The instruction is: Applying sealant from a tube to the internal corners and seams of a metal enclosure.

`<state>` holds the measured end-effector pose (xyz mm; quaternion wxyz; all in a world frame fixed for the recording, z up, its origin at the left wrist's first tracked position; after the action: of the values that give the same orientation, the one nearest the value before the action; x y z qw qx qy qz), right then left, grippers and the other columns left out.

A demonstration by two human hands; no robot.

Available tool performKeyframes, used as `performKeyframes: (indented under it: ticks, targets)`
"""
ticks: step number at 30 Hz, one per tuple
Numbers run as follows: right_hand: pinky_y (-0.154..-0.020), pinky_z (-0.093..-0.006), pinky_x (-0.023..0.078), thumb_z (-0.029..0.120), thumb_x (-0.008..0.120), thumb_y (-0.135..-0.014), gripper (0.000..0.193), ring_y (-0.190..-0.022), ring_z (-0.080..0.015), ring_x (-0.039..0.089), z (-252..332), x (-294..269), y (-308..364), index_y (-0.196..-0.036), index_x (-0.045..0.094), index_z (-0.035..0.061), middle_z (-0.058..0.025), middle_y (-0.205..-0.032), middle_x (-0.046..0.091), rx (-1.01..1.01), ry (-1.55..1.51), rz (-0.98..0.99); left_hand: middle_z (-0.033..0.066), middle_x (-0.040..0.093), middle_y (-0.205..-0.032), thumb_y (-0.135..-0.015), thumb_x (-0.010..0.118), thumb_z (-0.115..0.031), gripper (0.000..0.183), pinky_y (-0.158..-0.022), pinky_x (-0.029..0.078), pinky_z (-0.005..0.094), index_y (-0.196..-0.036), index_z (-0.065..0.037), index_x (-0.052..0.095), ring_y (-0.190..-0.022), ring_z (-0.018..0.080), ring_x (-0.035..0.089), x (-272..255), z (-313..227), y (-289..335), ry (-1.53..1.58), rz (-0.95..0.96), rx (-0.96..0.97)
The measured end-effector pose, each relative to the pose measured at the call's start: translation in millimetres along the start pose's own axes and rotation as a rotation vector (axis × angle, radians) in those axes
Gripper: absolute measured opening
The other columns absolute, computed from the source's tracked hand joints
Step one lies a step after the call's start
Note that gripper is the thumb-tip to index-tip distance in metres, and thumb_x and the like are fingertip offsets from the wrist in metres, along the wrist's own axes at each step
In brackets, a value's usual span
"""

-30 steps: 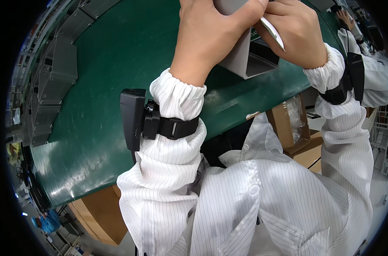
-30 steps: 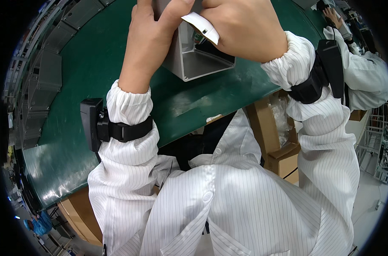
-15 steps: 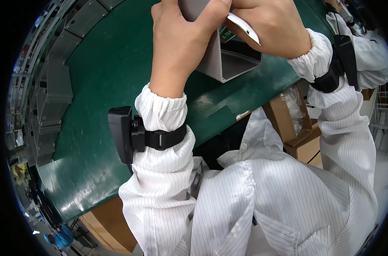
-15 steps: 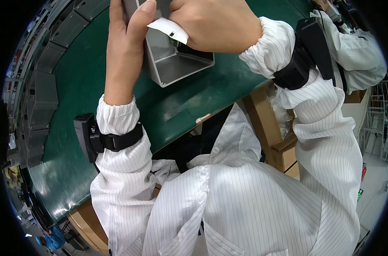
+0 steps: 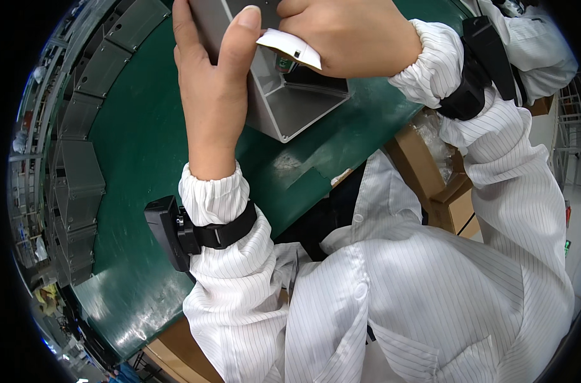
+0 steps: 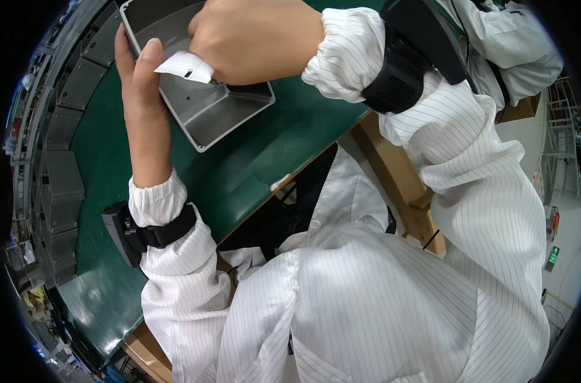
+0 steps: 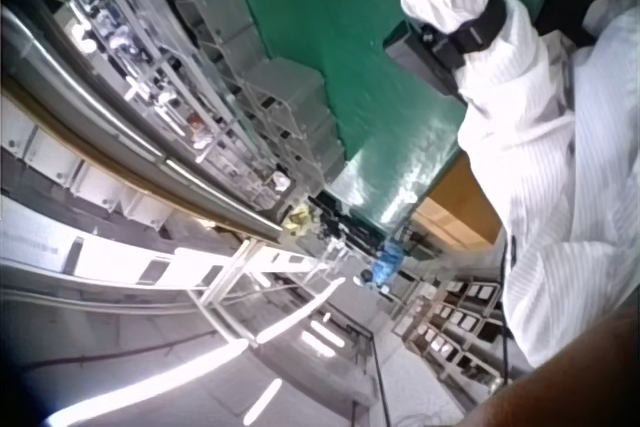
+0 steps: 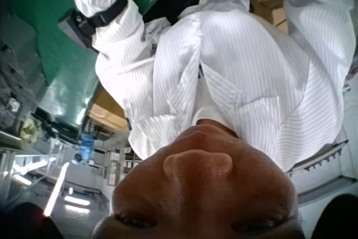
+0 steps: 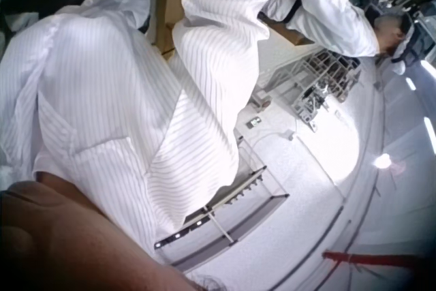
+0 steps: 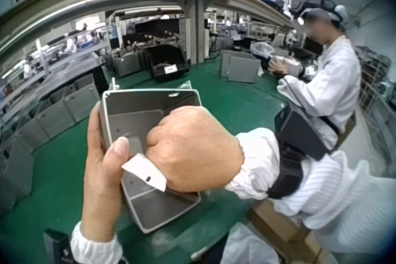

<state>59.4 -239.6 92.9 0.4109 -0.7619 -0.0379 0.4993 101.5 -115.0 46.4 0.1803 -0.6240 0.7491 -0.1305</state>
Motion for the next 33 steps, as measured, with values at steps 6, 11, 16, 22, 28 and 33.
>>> performKeyframes:
  ticks: [6, 11, 16, 22, 28, 33]
  targets:
    - [-0.054, -0.0353, 0.049, 0.019, 0.065, -0.061, 0.014, -0.056, -0.0242, 0.061, -0.2, 0.3, 0.9, -0.052, 0.059, 0.0097, -0.0059, -0.058, 0.058, -0.009, 0.068, -0.026, 0.0141, 0.047, -0.138, -0.083, 0.059, -0.044, 0.082, -0.107, 0.033, 0.0346, -0.149, -0.004, 0.029, -0.129, 0.0249, 0.045, -2.5, 3.7, -0.9, -0.004, -0.015, -0.011]
    - [-0.056, -0.0353, 0.05, 0.019, 0.065, -0.06, 0.013, -0.057, -0.0248, 0.062, -1.6, 3.7, 0.8, -0.053, 0.062, 0.0078, -0.0073, -0.059, 0.06, -0.027, 0.054, -0.056, 0.0153, 0.063, -0.107, -0.087, 0.062, -0.042, 0.085, -0.092, 0.043, 0.0285, -0.148, 0.002, 0.022, -0.1, 0.0193, 0.059, -2.3, 1.7, 1.3, 0.082, -0.019, -0.005]
    - [-0.057, -0.0355, 0.05, 0.018, 0.065, -0.06, 0.013, -0.058, -0.0252, 0.063, -3.4, 4.5, 3.4, -0.054, 0.062, 0.007, -0.0082, -0.059, 0.06, -0.01, 0.047, -0.05, 0.0151, 0.063, -0.107, -0.089, 0.061, -0.04, 0.082, -0.092, 0.043, 0.0293, -0.148, 0.001, 0.022, -0.1, 0.0189, 0.059, -1.3, -0.8, 2.4, 0.112, -0.003, 0.002]
    - [-0.056, -0.0355, 0.051, 0.018, 0.065, -0.059, 0.013, -0.057, -0.0255, 0.063, -2.3, 2.6, 3.8, -0.054, 0.063, 0.0063, -0.0091, -0.059, 0.061, -0.017, 0.058, -0.066, 0.0153, 0.061, -0.113, -0.089, 0.061, -0.039, 0.081, -0.092, 0.044, 0.0298, -0.148, 0.0, 0.022, -0.102, 0.0194, 0.06, -2.8, -1.8, 4.9, 0.1, 0.0, -0.011]
    - [-0.056, -0.0356, 0.051, 0.017, 0.065, -0.059, 0.013, -0.056, -0.0255, 0.063, -2.3, 2.1, 3.4, -0.054, 0.062, 0.006, -0.0099, -0.058, 0.06, -0.019, 0.044, -0.083, 0.0161, 0.058, -0.117, -0.088, 0.061, -0.039, 0.082, -0.093, 0.045, 0.0315, -0.149, -0.001, 0.02, -0.104, 0.0205, 0.06, -2.9, -1.0, 7.0, 0.123, 0.008, -0.048]
    - [-0.055, -0.0358, 0.051, 0.018, 0.065, -0.059, 0.013, -0.055, -0.0257, 0.062, -2.8, 0.1, 3.7, -0.054, 0.062, 0.0059, -0.0095, -0.058, 0.06, -0.001, 0.028, -0.083, 0.0165, 0.056, -0.12, -0.087, 0.061, -0.04, 0.084, -0.093, 0.045, 0.0323, -0.149, -0.002, 0.02, -0.105, 0.0217, 0.06, -4.0, -0.4, 5.8, 0.116, 0.005, -0.025]
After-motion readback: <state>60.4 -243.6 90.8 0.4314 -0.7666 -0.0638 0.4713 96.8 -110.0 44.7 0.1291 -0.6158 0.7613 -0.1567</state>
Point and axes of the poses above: each hand's wrist, its own y-axis away from the middle knuckle, its own x-axis out of the palm, z = x × y, the point moved 6 cm from there along -y, towards the middle knuckle
